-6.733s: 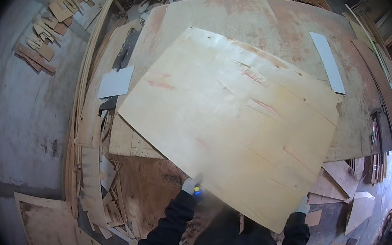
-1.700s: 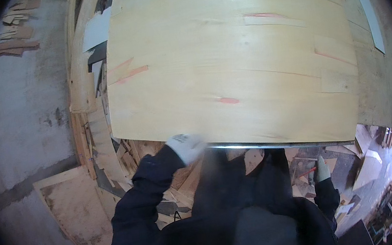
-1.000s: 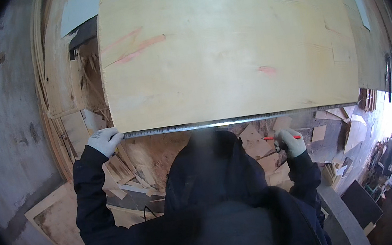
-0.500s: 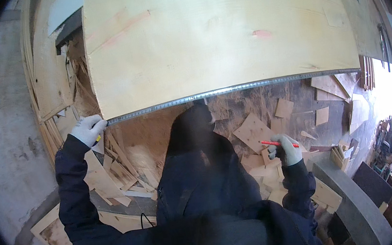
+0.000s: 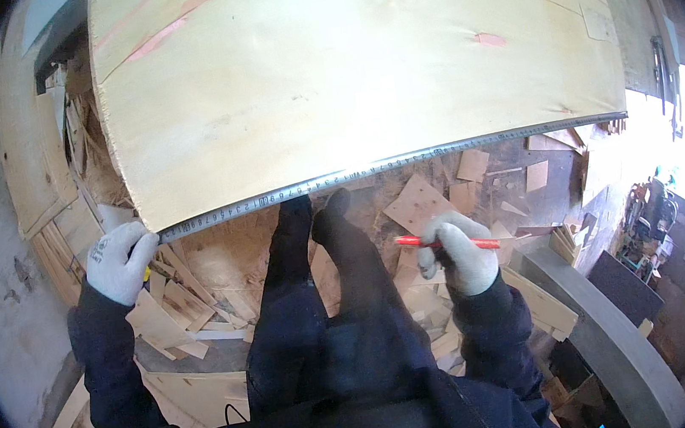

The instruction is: The person measures and marks a large plywood sheet with a tape measure and red pencil, then uses a compass to draw intersecting lines. A coworker hands over tools and the person continues marking the board.

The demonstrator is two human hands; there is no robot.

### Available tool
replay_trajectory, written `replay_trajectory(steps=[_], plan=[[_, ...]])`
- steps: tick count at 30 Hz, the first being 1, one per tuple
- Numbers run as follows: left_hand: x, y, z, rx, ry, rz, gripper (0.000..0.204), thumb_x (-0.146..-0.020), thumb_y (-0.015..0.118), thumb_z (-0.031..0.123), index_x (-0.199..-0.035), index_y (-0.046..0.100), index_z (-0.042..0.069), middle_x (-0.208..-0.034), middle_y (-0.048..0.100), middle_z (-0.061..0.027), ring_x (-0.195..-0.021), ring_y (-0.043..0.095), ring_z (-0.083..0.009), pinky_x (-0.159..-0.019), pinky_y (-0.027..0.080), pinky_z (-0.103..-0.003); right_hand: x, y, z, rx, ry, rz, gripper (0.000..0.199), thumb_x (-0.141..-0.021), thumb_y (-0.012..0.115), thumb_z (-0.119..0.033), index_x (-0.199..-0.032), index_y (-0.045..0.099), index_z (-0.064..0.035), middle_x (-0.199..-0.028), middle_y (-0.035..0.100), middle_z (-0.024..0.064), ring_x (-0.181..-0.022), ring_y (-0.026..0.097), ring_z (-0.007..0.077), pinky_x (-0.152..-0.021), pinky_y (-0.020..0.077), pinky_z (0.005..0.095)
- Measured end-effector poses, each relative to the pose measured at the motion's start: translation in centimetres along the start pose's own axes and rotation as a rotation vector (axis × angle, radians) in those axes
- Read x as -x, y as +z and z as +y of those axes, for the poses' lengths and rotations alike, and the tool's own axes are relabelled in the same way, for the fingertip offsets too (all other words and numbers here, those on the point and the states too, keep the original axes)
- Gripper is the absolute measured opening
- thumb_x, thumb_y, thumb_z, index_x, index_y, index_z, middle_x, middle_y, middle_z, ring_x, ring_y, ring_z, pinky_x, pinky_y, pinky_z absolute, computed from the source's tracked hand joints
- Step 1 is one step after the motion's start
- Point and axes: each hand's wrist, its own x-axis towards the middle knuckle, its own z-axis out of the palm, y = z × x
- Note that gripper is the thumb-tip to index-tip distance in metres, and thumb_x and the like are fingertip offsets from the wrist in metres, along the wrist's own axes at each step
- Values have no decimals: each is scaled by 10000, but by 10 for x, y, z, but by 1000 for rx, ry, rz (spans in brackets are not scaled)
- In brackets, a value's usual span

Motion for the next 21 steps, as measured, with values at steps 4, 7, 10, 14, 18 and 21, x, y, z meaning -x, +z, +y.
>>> replay_trajectory(steps=[4,7,10,14,18,21], plan=[[2,4,0,50,36,76,139,-918,615,145,-883,652,16,-798,613,-149,-740,625,-324,-673,486,-387,-20,48,-19,14,-141,-122,338,-1011,425,-228,-983,647,25,-765,658,134,-638,612,188,-616,501,297],[3,5,-1,72,32,96,129,-913,620,133,-875,645,12,-794,606,-150,-740,624,-328,-668,484,-391,-31,74,-25,17,-250,-174,436,-1024,421,-309,-1092,650,56,-835,679,157,-710,643,210,-661,524,326],[3,7,-2,72,29,96,130,-912,622,121,-858,630,3,-786,598,-151,-730,616,-327,-664,475,-389,-44,90,-29,127,-335,-196,543,-1034,442,-411,-1132,621,93,-865,677,186,-749,659,242,-686,544,360],[3,10,-2,74,32,130,116,-903,627,110,-850,630,7,-786,599,-148,-727,614,-329,-663,476,-386,-47,109,-40,293,-251,-150,376,-976,452,-221,-1094,647,78,-936,693,182,-788,668,222,-718,553,340],[4,12,-2,98,77,165,81,-887,639,92,-848,641,20,-785,603,-140,-720,619,-324,-654,484,-384,-46,140,-43,349,-158,-76,264,-877,505,-61,-1044,675,52,-902,702,144,-792,668,177,-739,549,307],[4,15,-3,121,42,192,68,-872,654,79,-841,641,20,-777,602,-133,-701,618,-315,-641,482,-383,-53,162,-39,415,-254,-101,209,-865,585,-53,-1023,696,26,-865,712,116,-780,675,165,-740,545,294]])
